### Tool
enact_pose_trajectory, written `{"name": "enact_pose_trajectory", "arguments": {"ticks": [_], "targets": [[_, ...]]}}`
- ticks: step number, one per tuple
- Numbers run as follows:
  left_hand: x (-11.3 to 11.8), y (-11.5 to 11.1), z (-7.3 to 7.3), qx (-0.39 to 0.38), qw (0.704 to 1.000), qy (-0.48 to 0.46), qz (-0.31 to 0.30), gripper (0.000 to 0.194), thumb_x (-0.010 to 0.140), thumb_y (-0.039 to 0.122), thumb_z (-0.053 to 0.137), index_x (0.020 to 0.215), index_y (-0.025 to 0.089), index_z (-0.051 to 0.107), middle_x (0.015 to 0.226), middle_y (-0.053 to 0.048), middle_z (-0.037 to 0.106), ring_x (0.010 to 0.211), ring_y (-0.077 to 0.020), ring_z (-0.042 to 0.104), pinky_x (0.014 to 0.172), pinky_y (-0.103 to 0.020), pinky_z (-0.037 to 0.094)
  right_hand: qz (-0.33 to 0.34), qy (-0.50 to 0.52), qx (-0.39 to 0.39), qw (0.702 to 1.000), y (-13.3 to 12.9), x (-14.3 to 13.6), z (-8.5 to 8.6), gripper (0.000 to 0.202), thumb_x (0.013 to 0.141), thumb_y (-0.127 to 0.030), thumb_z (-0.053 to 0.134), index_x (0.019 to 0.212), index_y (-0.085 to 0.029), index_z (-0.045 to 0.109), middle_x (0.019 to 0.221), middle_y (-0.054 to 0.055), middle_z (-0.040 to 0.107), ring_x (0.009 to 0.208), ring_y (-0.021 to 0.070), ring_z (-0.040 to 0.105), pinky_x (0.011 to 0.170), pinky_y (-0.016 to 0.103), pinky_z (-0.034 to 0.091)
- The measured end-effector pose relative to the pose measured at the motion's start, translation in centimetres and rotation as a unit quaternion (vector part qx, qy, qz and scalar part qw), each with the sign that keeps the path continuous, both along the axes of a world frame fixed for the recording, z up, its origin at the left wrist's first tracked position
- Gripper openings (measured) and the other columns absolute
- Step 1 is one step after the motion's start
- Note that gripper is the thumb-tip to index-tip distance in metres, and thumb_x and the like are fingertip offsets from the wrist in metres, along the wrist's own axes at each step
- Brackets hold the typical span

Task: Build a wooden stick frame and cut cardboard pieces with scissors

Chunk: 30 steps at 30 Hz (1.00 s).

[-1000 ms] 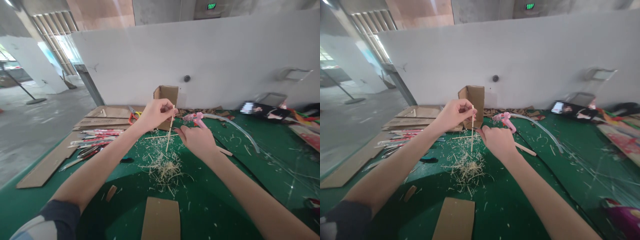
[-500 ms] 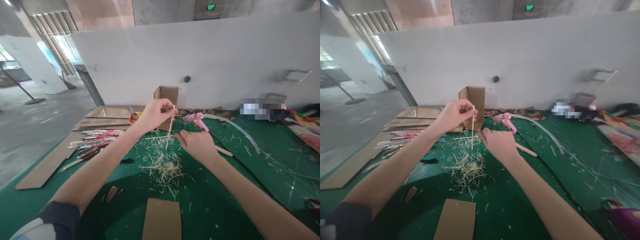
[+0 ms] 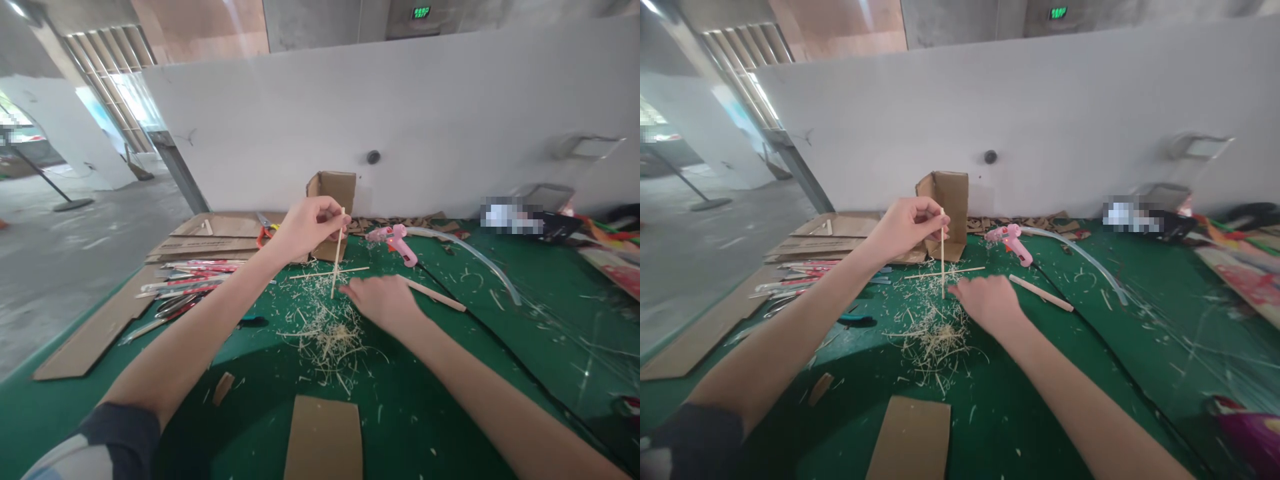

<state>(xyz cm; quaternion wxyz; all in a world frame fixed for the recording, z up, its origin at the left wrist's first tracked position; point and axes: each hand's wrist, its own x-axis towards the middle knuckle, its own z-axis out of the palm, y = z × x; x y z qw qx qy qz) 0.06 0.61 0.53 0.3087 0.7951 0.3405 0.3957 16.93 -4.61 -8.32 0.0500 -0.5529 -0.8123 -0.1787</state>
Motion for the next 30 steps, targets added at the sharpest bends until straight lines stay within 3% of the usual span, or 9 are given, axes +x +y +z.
{"name": "enact_pose_trajectory", "arguments": {"ticks": [4,10,12,17,19,25,30], "targets": [[0.0,-0.1,0.0,0.015,1.0,0.003,0.006,0.019,0.08,0.037,0.055,0.079,0.018,0.054,0.075,-0.005,0.067,0.071,-0.0147,0.064,0.066,-0.028,0.053,0.02,-0.01,-0.011,1.0,-0.2,0.0,-1.4,0.045,0.095,-0.045,0.031,0.077,-0.02,0.063,0.058,0.004,0.065,0.05,0.0176,0.06,0.049,0.024,0.02],[0.0,-0.4,0.2,0.033,0.999,0.026,0.013,0.019,0.079,0.037,0.056,0.08,0.018,0.056,0.073,-0.004,0.067,0.068,-0.0137,0.063,0.065,-0.027,0.052,-0.012,0.05,0.129,0.99,0.5,0.7,1.7,0.054,0.096,-0.045,0.021,0.075,-0.017,0.061,0.052,0.005,0.061,0.044,0.0144,0.054,0.049,0.025,0.016],[0.0,-0.3,0.2,0.038,0.999,0.026,0.012,0.018,0.08,0.036,0.056,0.08,0.018,0.056,0.073,-0.004,0.067,0.067,-0.0134,0.064,0.064,-0.026,0.051,-0.022,0.057,0.139,0.988,0.5,0.5,1.8,0.055,0.096,-0.045,0.02,0.074,-0.016,0.061,0.051,0.005,0.061,0.043,0.0138,0.052,0.05,0.025,0.015],[0.0,-0.2,0.1,0.021,1.0,0.009,0.007,0.018,0.08,0.036,0.056,0.079,0.017,0.054,0.073,-0.004,0.066,0.067,-0.0133,0.064,0.064,-0.026,0.051,0.007,0.024,0.031,0.999,-0.1,-0.1,-1.1,0.048,0.096,-0.045,0.028,0.072,-0.018,0.061,0.053,0.003,0.063,0.044,0.0143,0.055,0.05,0.024,0.015],[0.0,-0.2,0.1,0.02,1.0,0.009,0.009,0.018,0.08,0.035,0.056,0.08,0.017,0.054,0.073,-0.004,0.066,0.068,-0.0132,0.064,0.065,-0.026,0.051,0.015,0.018,0.02,1.0,-0.2,-0.1,-1.7,0.047,0.095,-0.044,0.03,0.072,-0.019,0.061,0.054,0.003,0.064,0.046,0.0143,0.056,0.049,0.025,0.014],[0.1,-0.2,0.2,0.014,1.0,0.006,0.009,0.017,0.08,0.033,0.057,0.08,0.017,0.055,0.071,-0.004,0.066,0.066,-0.0129,0.064,0.063,-0.025,0.051,-0.016,0.062,0.142,0.988,0.3,0.5,0.6,0.053,0.096,-0.046,0.021,0.073,-0.017,0.059,0.053,0.004,0.061,0.044,0.0126,0.052,0.049,0.025,0.01],[0.2,-0.3,0.2,0.018,1.0,0.004,0.014,0.018,0.079,0.035,0.057,0.078,0.017,0.055,0.071,-0.004,0.066,0.066,-0.0132,0.064,0.062,-0.025,0.052,-0.022,0.073,0.146,0.986,0.2,0.4,1.3,0.051,0.096,-0.043,0.022,0.071,-0.017,0.059,0.047,0.002,0.057,0.04,0.0115,0.049,0.049,0.025,0.01]]}}
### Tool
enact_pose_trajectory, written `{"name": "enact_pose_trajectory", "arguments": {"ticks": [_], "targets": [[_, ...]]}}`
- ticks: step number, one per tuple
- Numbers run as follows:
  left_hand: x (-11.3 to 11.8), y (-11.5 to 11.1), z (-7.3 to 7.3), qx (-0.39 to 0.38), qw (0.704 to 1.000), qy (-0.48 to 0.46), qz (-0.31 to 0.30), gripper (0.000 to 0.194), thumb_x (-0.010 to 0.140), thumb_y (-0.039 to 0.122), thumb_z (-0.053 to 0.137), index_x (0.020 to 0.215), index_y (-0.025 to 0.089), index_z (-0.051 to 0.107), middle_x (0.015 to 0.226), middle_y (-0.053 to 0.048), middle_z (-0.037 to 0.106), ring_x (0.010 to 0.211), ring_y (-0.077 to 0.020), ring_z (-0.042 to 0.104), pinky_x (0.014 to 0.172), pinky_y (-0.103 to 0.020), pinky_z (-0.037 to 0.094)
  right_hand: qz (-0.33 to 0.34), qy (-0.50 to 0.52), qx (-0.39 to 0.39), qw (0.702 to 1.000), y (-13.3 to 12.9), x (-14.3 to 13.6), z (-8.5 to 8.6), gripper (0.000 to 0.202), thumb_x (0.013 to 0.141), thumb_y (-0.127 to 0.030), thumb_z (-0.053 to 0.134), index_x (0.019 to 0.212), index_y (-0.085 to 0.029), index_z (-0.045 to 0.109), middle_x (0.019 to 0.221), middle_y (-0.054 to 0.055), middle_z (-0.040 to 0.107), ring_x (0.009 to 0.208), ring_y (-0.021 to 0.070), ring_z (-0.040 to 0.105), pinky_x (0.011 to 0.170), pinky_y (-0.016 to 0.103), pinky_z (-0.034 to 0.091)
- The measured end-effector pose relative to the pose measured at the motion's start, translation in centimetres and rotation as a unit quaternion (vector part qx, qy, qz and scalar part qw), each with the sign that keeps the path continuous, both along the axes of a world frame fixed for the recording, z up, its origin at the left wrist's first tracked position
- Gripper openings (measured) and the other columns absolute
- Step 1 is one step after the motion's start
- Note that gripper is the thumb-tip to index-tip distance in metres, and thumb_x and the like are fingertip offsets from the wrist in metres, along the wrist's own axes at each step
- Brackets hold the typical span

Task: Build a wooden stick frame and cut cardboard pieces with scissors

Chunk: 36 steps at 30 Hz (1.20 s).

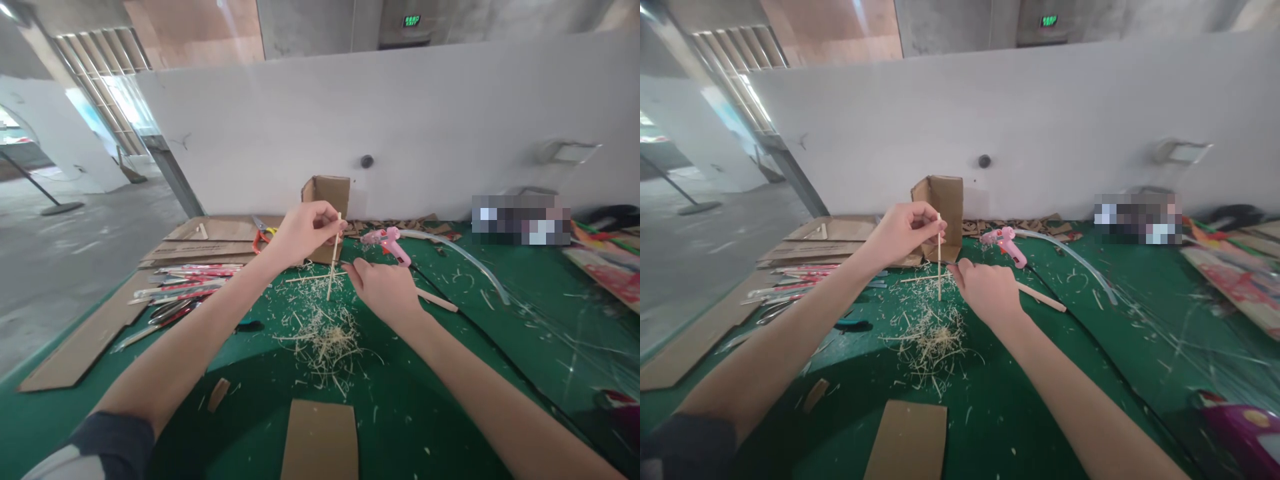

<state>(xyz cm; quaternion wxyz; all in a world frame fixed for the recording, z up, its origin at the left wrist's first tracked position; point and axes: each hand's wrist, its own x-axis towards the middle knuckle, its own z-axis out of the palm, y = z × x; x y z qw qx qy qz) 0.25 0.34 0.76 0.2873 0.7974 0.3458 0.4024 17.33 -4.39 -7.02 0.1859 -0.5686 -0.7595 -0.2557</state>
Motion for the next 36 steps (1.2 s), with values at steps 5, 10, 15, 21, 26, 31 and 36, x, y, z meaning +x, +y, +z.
{"name": "enact_pose_trajectory", "arguments": {"ticks": [5,10,15,21,26,31,36], "targets": [[-0.1,0.0,0.0,0.003,1.0,0.01,0.009,0.02,0.079,0.038,0.057,0.078,0.018,0.055,0.072,-0.004,0.066,0.067,-0.0135,0.065,0.063,-0.025,0.051,-0.017,-0.009,-0.068,0.997,-0.4,-0.4,-1.6,0.051,0.095,-0.047,0.024,0.073,-0.018,0.06,0.052,0.004,0.061,0.045,0.015,0.056,0.048,0.025,0.013],[-0.2,0.3,-0.2,0.001,1.0,0.01,0.011,0.022,0.078,0.04,0.058,0.078,0.018,0.054,0.072,-0.004,0.066,0.066,-0.0139,0.064,0.061,-0.026,0.05,0.013,-0.026,-0.106,0.994,-0.7,-0.6,-2.8,0.047,0.096,-0.044,0.028,0.073,-0.019,0.06,0.056,0.003,0.064,0.049,0.0159,0.06,0.048,0.026,0.014],[0.0,0.0,0.0,0.013,1.0,0.017,0.009,0.021,0.078,0.039,0.057,0.078,0.018,0.054,0.069,-0.003,0.066,0.065,-0.0136,0.063,0.061,-0.026,0.05,0.001,0.0,-0.003,1.0,-0.2,-0.1,-0.9,0.05,0.096,-0.045,0.024,0.072,-0.017,0.058,0.051,0.003,0.06,0.044,0.0127,0.055,0.048,0.026,0.01],[0.1,-0.3,0.2,0.009,1.0,0.023,0.01,0.021,0.079,0.039,0.056,0.079,0.018,0.055,0.072,-0.004,0.067,0.068,-0.0137,0.064,0.062,-0.026,0.05,-0.014,-0.001,-0.012,1.0,0.0,0.0,-0.4,0.051,0.096,-0.044,0.021,0.073,-0.017,0.057,0.049,0.003,0.058,0.041,0.0134,0.053,0.046,0.025,0.011],[0.0,0.1,0.0,-0.001,1.0,0.019,0.015,0.023,0.08,0.041,0.055,0.077,0.018,0.054,0.076,-0.005,0.067,0.068,-0.0136,0.064,0.064,-0.026,0.051,0.004,-0.021,-0.089,0.996,-0.5,-0.2,-2.5,0.049,0.095,-0.046,0.027,0.073,-0.018,0.061,0.052,0.004,0.061,0.047,0.0159,0.058,0.048,0.024,0.017],[-0.1,0.3,-0.1,-0.005,1.0,0.004,0.006,0.022,0.079,0.04,0.056,0.079,0.018,0.055,0.075,-0.005,0.067,0.068,-0.0139,0.065,0.064,-0.026,0.052,0.015,-0.004,-0.062,0.998,0.1,-0.2,-2.3,0.051,0.096,-0.045,0.023,0.077,-0.018,0.061,0.056,0.004,0.063,0.048,0.0149,0.057,0.048,0.024,0.019],[-0.1,0.2,0.0,0.0,1.0,0.014,0.006,0.021,0.08,0.039,0.055,0.079,0.018,0.056,0.075,-0.005,0.067,0.068,-0.0137,0.065,0.064,-0.025,0.052,-0.006,0.004,-0.033,0.999,0.5,-0.2,-0.9,0.053,0.097,-0.045,0.02,0.076,-0.017,0.059,0.055,0.004,0.062,0.045,0.0135,0.055,0.048,0.024,0.016]]}}
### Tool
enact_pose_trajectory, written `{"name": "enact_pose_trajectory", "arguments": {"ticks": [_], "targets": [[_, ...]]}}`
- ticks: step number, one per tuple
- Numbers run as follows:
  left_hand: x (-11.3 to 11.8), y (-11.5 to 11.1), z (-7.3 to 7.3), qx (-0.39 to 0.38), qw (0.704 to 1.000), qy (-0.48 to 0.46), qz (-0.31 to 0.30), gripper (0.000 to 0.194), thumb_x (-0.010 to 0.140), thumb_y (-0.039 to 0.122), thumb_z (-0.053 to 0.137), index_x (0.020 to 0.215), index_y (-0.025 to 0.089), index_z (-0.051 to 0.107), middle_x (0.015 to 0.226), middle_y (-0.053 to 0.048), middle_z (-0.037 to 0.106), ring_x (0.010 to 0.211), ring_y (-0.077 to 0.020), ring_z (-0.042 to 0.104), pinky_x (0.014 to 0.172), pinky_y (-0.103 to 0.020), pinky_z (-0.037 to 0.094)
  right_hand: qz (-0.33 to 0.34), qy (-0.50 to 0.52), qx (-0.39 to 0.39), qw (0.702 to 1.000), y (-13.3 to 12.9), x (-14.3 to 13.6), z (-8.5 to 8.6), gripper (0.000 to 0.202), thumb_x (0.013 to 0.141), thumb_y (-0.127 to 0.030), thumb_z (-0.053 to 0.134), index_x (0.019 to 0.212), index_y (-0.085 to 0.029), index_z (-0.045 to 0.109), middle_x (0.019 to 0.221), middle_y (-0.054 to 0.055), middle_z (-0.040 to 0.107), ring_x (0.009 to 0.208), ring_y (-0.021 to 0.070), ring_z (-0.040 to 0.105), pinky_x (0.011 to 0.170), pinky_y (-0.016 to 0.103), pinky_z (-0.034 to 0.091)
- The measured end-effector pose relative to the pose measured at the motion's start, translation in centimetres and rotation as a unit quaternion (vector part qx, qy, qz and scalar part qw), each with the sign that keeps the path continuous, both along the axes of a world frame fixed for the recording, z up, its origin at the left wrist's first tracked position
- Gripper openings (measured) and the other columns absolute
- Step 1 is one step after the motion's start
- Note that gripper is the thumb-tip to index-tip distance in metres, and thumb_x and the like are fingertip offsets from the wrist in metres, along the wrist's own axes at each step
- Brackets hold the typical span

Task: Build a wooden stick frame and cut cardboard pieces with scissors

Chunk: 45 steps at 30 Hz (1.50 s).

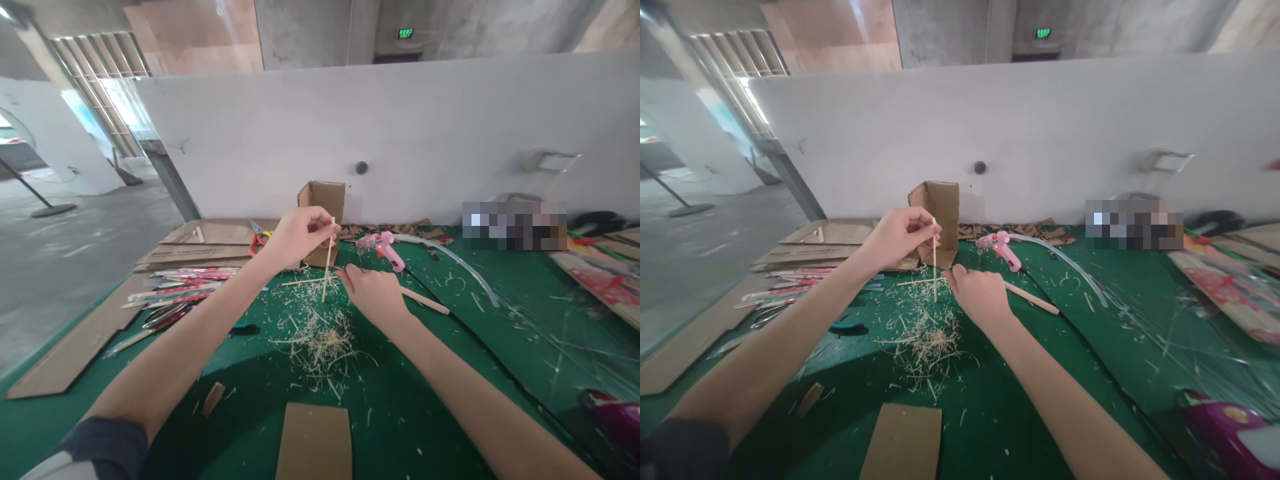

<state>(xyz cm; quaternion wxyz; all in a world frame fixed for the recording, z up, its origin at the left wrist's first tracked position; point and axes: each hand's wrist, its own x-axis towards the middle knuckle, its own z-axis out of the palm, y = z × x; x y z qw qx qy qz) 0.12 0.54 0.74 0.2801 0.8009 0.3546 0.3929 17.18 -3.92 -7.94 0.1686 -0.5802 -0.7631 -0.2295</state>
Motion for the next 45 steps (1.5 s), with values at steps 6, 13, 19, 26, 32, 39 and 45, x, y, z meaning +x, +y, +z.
{"name": "enact_pose_trajectory", "arguments": {"ticks": [6,13,19,26,32,39,45], "targets": [[-0.1,0.0,0.0,-0.009,1.0,-0.009,-0.007,0.021,0.08,0.039,0.055,0.079,0.018,0.057,0.077,-0.005,0.067,0.07,-0.0139,0.065,0.066,-0.025,0.052,0.007,-0.032,-0.103,0.994,-0.7,-0.2,-1.6,0.047,0.095,-0.046,0.027,0.078,-0.019,0.061,0.061,0.005,0.066,0.055,0.017,0.062,0.049,0.025,0.021],[0.1,-0.2,0.1,0.001,1.0,0.0,-0.013,0.021,0.081,0.038,0.054,0.081,0.018,0.059,0.075,-0.005,0.067,0.069,-0.0141,0.065,0.066,-0.027,0.052,0.009,0.009,-0.04,0.999,-0.5,-0.3,-0.9,0.054,0.097,-0.046,0.017,0.079,-0.017,0.06,0.059,0.005,0.064,0.052,0.0153,0.059,0.049,0.024,0.02],[0.0,-0.1,0.1,-0.023,0.999,-0.019,-0.02,0.02,0.08,0.036,0.055,0.081,0.017,0.059,0.077,-0.006,0.068,0.071,-0.0141,0.065,0.068,-0.026,0.053,0.035,-0.032,-0.102,0.994,-0.6,-0.3,-1.6,0.048,0.096,-0.045,0.026,0.077,-0.019,0.061,0.061,0.004,0.066,0.052,0.0149,0.06,0.049,0.023,0.021],[0.0,0.3,-0.2,-0.023,0.999,-0.02,-0.014,0.021,0.08,0.037,0.055,0.08,0.016,0.059,0.078,-0.006,0.068,0.073,-0.0145,0.065,0.069,-0.027,0.054,0.013,-0.011,-0.028,0.999,0.1,0.2,-1.0,0.054,0.096,-0.047,0.021,0.076,-0.018,0.061,0.055,0.004,0.062,0.047,0.0135,0.056,0.048,0.025,0.016],[0.1,0.3,-0.2,-0.027,0.999,-0.028,-0.02,0.019,0.08,0.036,0.055,0.08,0.017,0.059,0.079,-0.006,0.068,0.073,-0.0142,0.065,0.07,-0.026,0.054,0.038,-0.006,-0.031,0.999,0.0,0.2,-1.3,0.053,0.097,-0.046,0.02,0.076,-0.018,0.06,0.058,0.003,0.064,0.049,0.013,0.056,0.049,0.025,0.015],[0.0,0.4,-0.3,-0.024,0.999,-0.033,-0.026,0.02,0.082,0.035,0.054,0.08,0.016,0.058,0.08,-0.007,0.068,0.075,-0.0147,0.066,0.07,-0.026,0.055,0.033,-0.035,-0.071,0.996,-0.1,0.0,-1.9,0.048,0.096,-0.045,0.027,0.074,-0.019,0.061,0.056,0.003,0.064,0.05,0.0147,0.058,0.049,0.025,0.014],[-0.1,0.3,-0.2,-0.011,0.999,-0.016,-0.025,0.02,0.083,0.034,0.051,0.08,0.016,0.058,0.082,-0.007,0.068,0.078,-0.0145,0.066,0.071,-0.025,0.055,0.042,-0.001,-0.035,0.998,0.3,-0.2,-1.5,0.051,0.097,-0.045,0.022,0.076,-0.017,0.06,0.058,0.003,0.064,0.05,0.0132,0.057,0.048,0.026,0.015]]}}
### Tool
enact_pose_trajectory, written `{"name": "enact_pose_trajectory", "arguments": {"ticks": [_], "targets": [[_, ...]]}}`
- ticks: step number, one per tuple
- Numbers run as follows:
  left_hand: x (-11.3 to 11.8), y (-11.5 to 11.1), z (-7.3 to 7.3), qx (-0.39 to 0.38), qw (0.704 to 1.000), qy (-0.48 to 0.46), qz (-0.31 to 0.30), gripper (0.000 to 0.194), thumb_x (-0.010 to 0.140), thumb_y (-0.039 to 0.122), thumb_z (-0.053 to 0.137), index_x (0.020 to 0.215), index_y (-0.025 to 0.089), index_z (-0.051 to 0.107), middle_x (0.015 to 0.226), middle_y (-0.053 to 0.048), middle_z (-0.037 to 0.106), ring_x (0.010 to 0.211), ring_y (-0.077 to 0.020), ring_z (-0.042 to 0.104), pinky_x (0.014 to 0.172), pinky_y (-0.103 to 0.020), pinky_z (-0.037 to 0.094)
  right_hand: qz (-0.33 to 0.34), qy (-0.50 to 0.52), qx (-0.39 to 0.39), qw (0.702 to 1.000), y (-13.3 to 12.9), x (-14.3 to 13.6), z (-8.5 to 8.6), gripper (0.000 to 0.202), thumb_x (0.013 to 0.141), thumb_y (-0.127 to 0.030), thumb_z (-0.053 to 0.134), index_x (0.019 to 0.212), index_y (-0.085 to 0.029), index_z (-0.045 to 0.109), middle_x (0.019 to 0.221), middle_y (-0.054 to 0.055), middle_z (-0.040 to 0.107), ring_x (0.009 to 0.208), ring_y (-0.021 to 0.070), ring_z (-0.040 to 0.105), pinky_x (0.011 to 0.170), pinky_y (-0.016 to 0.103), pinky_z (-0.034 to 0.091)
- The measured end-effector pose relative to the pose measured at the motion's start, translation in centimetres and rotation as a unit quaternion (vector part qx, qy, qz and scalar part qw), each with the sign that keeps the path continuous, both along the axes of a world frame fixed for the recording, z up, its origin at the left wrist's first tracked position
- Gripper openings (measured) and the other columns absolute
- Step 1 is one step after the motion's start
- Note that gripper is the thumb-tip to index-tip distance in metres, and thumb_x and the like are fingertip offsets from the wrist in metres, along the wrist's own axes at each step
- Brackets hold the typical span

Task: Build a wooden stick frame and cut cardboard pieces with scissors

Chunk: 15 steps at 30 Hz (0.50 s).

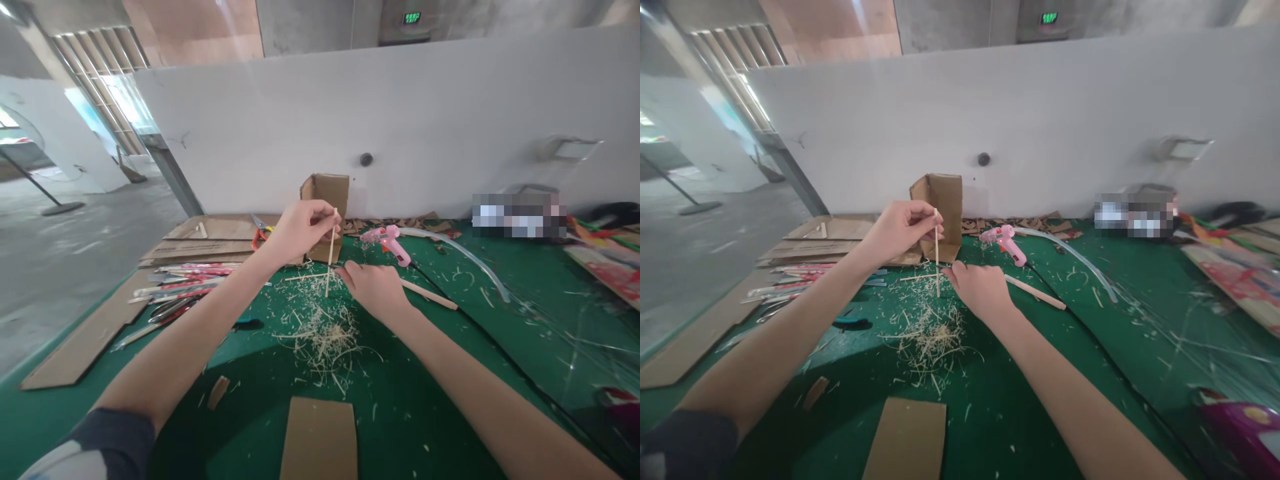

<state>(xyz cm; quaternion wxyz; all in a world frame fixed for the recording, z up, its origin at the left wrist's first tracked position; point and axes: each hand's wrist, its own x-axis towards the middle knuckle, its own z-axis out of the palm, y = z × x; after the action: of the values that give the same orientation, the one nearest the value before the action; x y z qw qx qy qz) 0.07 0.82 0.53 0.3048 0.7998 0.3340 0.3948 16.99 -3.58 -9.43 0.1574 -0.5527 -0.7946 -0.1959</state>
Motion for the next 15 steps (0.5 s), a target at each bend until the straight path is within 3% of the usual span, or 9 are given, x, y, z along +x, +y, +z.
{"name": "enact_pose_trajectory", "arguments": {"ticks": [4,9,15], "targets": [[-0.02,0.22,-0.09,-0.014,1.0,-0.001,0.008,0.019,0.083,0.035,0.051,0.081,0.017,0.058,0.079,-0.006,0.067,0.077,-0.0143,0.066,0.071,-0.025,0.055,-0.01,-0.008,-0.021,1.0,-0.16,-0.05,-0.23,0.051,0.097,-0.045,0.022,0.077,-0.018,0.061,0.06,0.005,0.065,0.052,0.015,0.058,0.049,0.025,0.019],[-0.01,0.29,-0.24,-0.008,1.0,-0.011,-0.005,0.021,0.083,0.036,0.051,0.081,0.016,0.058,0.079,-0.007,0.067,0.075,-0.0144,0.066,0.07,-0.025,0.055,-0.004,-0.057,-0.104,0.993,-0.64,-0.31,-0.36,0.044,0.095,-0.045,0.031,0.079,-0.02,0.064,0.061,0.005,0.066,0.055,0.019,0.062,0.05,0.024,0.024],[0.11,-0.06,-0.08,-0.007,1.0,-0.008,-0.01,0.02,0.083,0.035,0.05,0.08,0.017,0.058,0.081,-0.006,0.067,0.078,-0.0144,0.066,0.073,-0.025,0.054,-0.028,-0.016,-0.025,0.999,-0.41,0.13,0.17,0.054,0.097,-0.046,0.017,0.081,-0.019,0.061,0.061,0.005,0.066,0.054,0.0178,0.061,0.05,0.024,0.022]]}}
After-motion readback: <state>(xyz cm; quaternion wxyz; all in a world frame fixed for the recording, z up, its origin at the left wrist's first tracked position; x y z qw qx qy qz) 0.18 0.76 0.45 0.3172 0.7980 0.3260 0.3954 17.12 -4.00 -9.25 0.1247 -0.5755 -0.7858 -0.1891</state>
